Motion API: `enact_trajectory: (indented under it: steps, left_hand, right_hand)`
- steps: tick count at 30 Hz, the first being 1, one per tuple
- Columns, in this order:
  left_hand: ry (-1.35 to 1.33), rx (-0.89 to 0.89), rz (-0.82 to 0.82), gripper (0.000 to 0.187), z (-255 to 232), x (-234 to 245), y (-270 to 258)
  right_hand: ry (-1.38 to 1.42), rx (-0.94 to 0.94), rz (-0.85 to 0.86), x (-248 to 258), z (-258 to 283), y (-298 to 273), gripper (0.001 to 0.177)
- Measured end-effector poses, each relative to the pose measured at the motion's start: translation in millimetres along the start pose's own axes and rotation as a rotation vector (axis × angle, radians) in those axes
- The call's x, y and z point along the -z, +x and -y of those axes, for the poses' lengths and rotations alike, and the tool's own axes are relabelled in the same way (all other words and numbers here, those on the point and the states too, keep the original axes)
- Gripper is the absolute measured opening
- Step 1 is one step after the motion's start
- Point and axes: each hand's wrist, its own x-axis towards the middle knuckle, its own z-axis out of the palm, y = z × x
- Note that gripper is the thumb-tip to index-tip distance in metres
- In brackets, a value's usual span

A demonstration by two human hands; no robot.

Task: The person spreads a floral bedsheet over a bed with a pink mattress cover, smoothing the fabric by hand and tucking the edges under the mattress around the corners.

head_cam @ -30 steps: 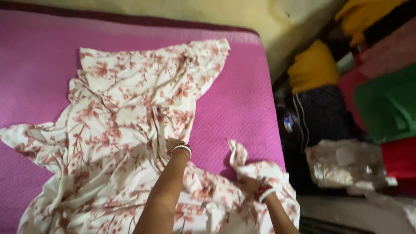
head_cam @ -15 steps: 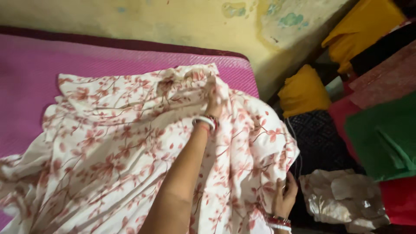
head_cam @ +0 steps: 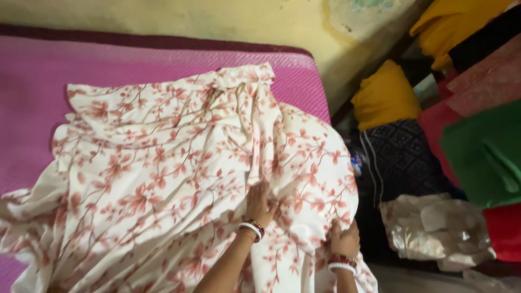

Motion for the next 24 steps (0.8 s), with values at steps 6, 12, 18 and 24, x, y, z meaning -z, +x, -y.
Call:
enact_trajectory:
  steps: [6, 12, 18, 24]
  left_hand:
    - [0.255, 0.193, 0.549, 0.074, -70.9, 64.2, -61.8]
    - [0.295, 0.235, 0.675, 0.077, -113.5, 109.0, -116.3]
    - [0.334, 0.21, 0.725, 0.076, -113.2, 125.4, -180.3]
    - [0.229, 0.014, 0.361, 0.081, -88.3, 127.4, -247.5]
  right_hand:
    - [-0.056, 0.138, -0.029, -15.6, -32.1, 0.3, 0.091]
    - [-0.383, 0.086, 0.064, 5.7, -54.8, -34.4, 0.1]
    - [-0.355, -0.068, 0.161, 58.9, -93.9, -55.0, 0.068]
    - [0.814, -0.483, -0.623, 156.0, -158.5, -58.0, 0.067]
